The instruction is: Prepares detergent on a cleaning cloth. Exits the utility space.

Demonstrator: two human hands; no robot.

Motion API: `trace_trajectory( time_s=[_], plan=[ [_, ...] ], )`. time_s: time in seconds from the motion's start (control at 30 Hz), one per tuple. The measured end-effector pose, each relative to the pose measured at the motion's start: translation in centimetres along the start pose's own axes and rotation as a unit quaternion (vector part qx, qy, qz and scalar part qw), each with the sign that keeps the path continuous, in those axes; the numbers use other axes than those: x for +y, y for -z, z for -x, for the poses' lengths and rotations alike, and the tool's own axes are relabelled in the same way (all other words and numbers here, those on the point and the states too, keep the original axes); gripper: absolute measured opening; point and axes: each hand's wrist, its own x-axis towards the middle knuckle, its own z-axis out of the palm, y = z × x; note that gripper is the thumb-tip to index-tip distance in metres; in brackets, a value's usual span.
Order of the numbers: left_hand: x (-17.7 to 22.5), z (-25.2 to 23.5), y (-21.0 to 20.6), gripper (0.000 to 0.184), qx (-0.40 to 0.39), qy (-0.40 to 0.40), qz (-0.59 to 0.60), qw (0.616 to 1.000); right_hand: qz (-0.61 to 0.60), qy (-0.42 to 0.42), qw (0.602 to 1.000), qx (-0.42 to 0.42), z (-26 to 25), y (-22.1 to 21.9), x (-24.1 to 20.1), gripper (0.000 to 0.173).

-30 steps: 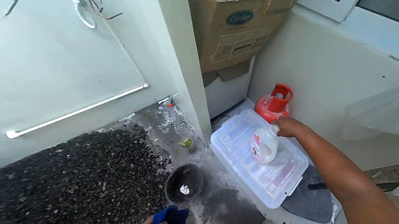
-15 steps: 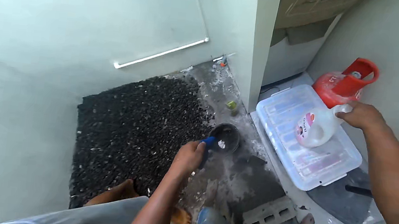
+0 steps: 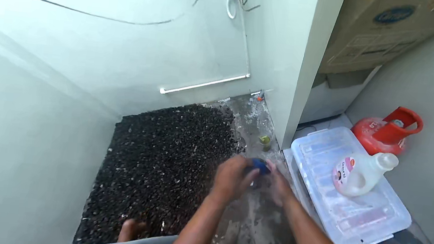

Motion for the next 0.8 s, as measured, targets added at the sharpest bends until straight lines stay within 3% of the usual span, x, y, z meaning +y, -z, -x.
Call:
trace_trajectory(
  time_s=[0.07, 0.13, 0.27, 0.37, 0.43, 0.53, 0.6, 0.63, 0.7, 0.77, 0.8],
  plan=[
    [0.3, 0.3, -2.2, 0.029, 0.025, 0.004, 0.149, 0.989, -0.21, 0.034, 0.977, -0.015, 0.1, -3.1, 0.2, 0.071],
    [0.0, 1.4, -5.0, 0.029, -0.012, 0.016, 0.188, 0.982, -0.348, 0.058, 0.936, 0.006, 0.7, -4.9, -0.9, 0.071],
    [0.1, 2.9, -9.0, 0.049, -0.018, 0.065, 0.041, 0.997, -0.326, 0.073, 0.939, 0.083, 1.5, -4.8, -1.8, 0.053],
    [0.7, 2.2, -9.7, 0.067, -0.015, 0.213, 0.068, 0.975, -0.235, 0.064, 0.962, 0.119, 2.5, -4.7, -1.6, 0.045],
    [-0.1, 1.9, -10.5, 0.059, 0.013, 0.326, 0.197, 0.925, -0.165, 0.077, 0.973, 0.14, 2.6, -4.6, -1.2, 0.036],
    [1.0, 1.3, -12.0, 0.038, 0.086, 0.478, 0.459, 0.744, -0.101, 0.056, 0.972, 0.206, 1.8, -4.2, -1.6, 0.039],
    [1.1, 0.9, -12.2, 0.049, 0.068, 0.522, 0.568, 0.632, -0.141, 0.022, 0.974, 0.178, 0.9, -2.9, -1.2, 0.051],
    [0.8, 1.1, -12.4, 0.05, 0.058, 0.535, 0.596, 0.596, -0.152, 0.006, 0.976, 0.156, 0.6, -2.3, -0.8, 0.054],
    [0.9, 1.9, -13.0, 0.046, 0.059, 0.55, 0.61, 0.567, -0.062, 0.006, 0.984, 0.164, 0.3, -1.6, -0.1, 0.051],
    [2.3, 2.6, -13.2, 0.04, 0.077, 0.548, 0.586, 0.591, 0.192, 0.063, 0.967, 0.154, -0.2, -0.1, 0.9, 0.041],
    [3.0, 2.7, -13.3, 0.043, 0.087, 0.555, 0.561, 0.608, 0.324, 0.095, 0.933, 0.121, -0.6, 1.1, 1.3, 0.041]
  ],
)
